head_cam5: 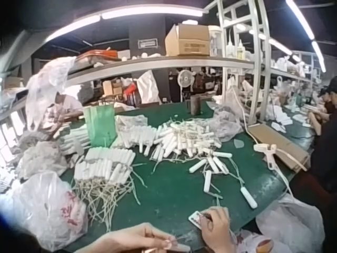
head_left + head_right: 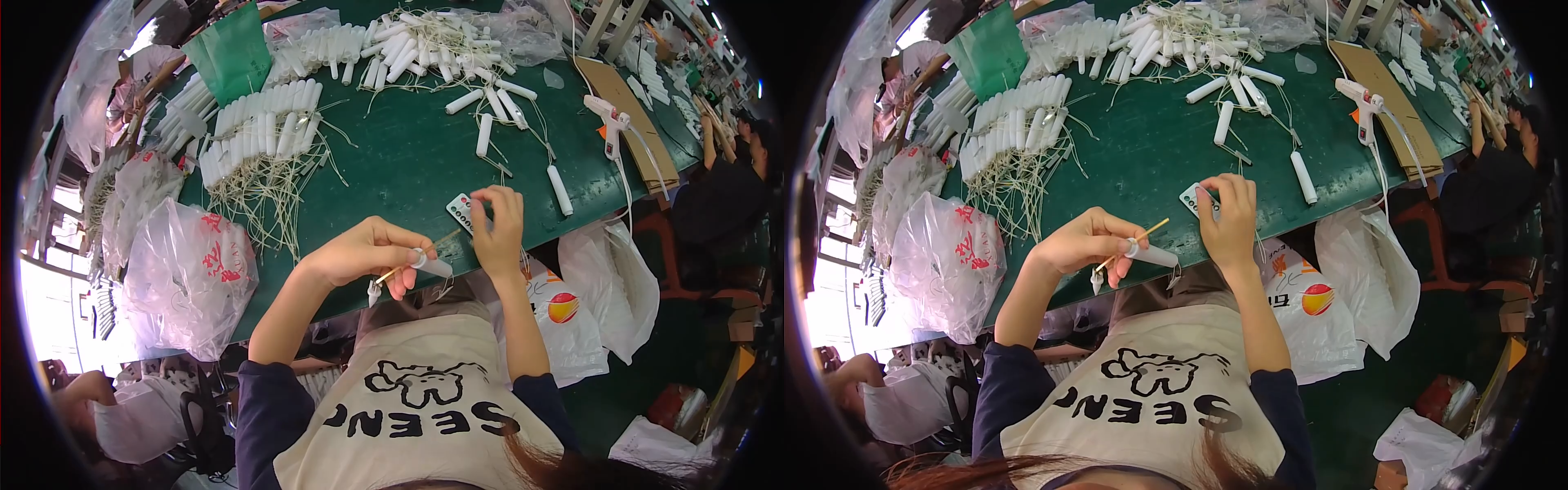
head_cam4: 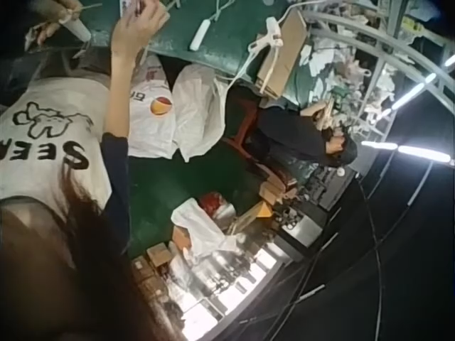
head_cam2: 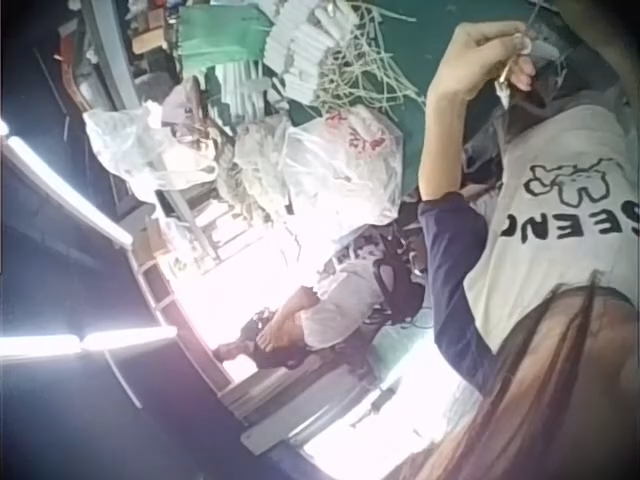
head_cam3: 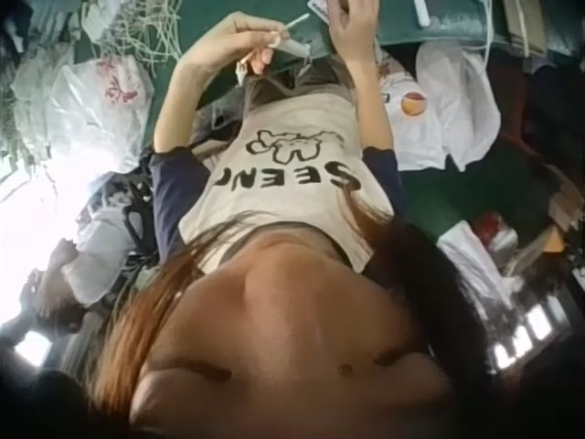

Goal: Assembling white cylindrical components onto rods using a glue gun at a manufacturing workstation.

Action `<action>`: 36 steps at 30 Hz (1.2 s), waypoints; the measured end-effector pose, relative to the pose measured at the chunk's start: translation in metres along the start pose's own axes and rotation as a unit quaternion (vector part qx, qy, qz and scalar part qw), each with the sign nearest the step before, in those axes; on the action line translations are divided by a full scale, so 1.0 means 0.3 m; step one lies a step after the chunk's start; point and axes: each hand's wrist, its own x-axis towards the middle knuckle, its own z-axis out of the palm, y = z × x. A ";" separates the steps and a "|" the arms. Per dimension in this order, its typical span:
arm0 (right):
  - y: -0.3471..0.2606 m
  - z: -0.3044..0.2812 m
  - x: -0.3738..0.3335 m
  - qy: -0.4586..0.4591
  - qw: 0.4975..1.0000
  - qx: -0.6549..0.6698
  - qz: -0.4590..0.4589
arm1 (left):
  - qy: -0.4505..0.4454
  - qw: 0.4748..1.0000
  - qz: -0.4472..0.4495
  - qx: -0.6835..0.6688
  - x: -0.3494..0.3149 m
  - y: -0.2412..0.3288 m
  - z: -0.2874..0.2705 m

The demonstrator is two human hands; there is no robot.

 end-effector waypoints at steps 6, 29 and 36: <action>-0.137 -0.129 -0.051 -0.260 0.902 0.346 -0.012 | 0.019 0.999 0.018 -0.025 0.021 0.011 0.019; -0.199 -0.224 -0.086 -0.100 0.990 0.102 -0.017 | 0.178 0.978 0.084 0.063 0.155 0.013 0.068; -0.274 -0.193 -0.077 -0.106 0.978 -0.134 -0.117 | 0.115 0.967 0.016 0.227 0.147 0.031 0.118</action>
